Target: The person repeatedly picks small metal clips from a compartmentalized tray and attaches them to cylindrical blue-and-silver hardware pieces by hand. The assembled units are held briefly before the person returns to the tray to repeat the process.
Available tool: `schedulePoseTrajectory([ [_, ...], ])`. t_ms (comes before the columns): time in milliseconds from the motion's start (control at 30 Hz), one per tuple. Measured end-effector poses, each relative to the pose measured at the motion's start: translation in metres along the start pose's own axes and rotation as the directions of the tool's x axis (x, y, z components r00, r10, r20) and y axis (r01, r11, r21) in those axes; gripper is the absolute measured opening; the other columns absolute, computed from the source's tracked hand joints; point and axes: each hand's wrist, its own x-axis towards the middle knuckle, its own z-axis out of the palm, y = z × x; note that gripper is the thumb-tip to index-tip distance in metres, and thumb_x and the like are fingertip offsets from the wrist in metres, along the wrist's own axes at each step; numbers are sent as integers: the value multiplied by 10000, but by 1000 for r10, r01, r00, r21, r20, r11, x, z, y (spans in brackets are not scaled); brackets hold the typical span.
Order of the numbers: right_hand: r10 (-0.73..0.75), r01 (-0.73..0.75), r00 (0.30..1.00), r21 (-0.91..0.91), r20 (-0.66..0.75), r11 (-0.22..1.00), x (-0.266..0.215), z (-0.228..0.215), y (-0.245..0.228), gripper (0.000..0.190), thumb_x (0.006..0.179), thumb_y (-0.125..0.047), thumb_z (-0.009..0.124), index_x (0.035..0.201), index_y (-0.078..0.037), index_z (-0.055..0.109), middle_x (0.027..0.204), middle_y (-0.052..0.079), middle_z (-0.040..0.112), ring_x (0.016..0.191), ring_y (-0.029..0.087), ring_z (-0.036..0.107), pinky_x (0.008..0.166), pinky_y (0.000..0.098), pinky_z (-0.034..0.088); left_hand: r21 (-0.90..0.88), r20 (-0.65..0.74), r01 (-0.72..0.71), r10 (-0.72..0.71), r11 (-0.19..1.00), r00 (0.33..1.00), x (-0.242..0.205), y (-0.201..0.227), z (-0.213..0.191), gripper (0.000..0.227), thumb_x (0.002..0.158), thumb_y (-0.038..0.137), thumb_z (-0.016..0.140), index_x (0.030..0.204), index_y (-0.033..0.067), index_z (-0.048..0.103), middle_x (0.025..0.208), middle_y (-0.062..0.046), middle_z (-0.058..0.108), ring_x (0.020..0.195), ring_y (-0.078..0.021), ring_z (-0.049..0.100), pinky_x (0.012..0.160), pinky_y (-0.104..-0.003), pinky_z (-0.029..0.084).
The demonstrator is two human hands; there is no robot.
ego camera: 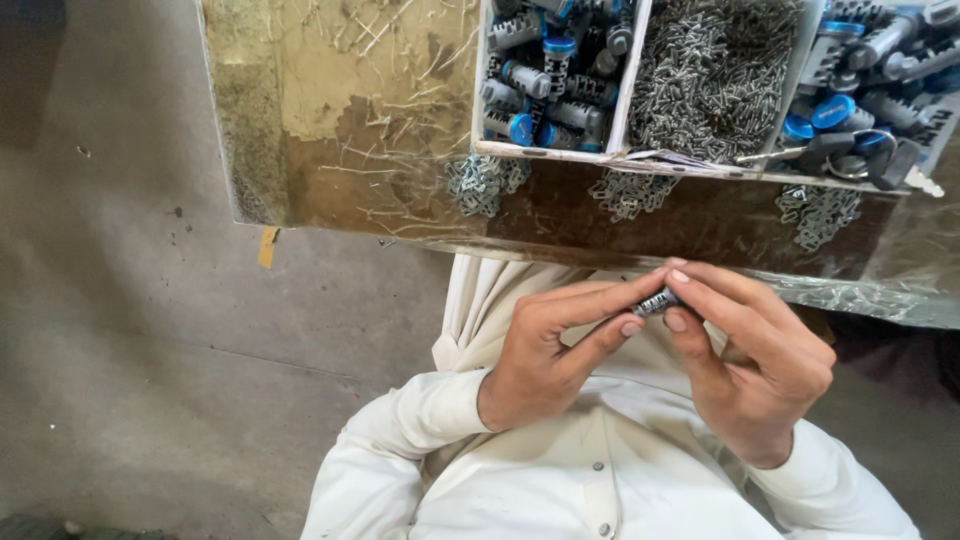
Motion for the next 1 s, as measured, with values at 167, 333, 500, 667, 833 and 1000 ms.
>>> schedulePoseTrajectory([
  [167,-26,24,1000,133,12,991,0,1,0,252,974,-120,781,1182,10,723,1134,164,738,876,157,739,684,205,573,350,27,-230,236,908,971,0,3,-11,405,967,70,815,1344,55,665,1249,-94,732,1076,-202,747,903,-277,601],
  [333,-65,65,998,-54,6,996,25,-22,-7,246,953,-155,731,1116,29,726,1038,146,728,870,227,727,747,301,569,395,10,-320,345,861,939,2,3,-13,346,915,45,864,1226,47,712,1149,-77,758,972,-219,777,793,-279,620],
  [500,-408,331,913,-589,3,737,64,-45,3,281,1125,-30,741,1365,97,666,1495,235,541,1323,366,567,1103,441,497,226,-47,-187,203,956,978,-2,2,-9,291,876,20,848,1148,21,745,1092,-113,783,961,-206,790,837,-279,630],
  [667,-331,291,943,-407,-29,866,55,-30,2,198,1099,-25,694,1252,91,648,1254,199,606,1060,269,616,920,357,528,31,-93,-98,100,995,991,-7,-4,-12,268,903,-21,817,1162,-7,747,1116,-145,781,997,-197,785,899,-285,637],
  [833,125,-60,987,488,-102,871,9,-28,-1,126,1072,-21,646,1139,85,631,1013,164,671,797,172,664,736,273,559,-95,-98,-68,58,993,994,-7,-14,-10,243,908,-26,815,1141,-9,748,1145,-155,772,1015,-189,768,922,-274,616],
  [1000,304,-285,953,359,6,889,-6,-24,3,127,1039,24,650,1121,120,643,922,160,690,718,119,688,644,206,568,-120,-70,-67,59,991,996,-4,-14,-5,240,912,-21,813,1140,1,745,1157,-150,769,1000,-168,764,904,-254,614],
])
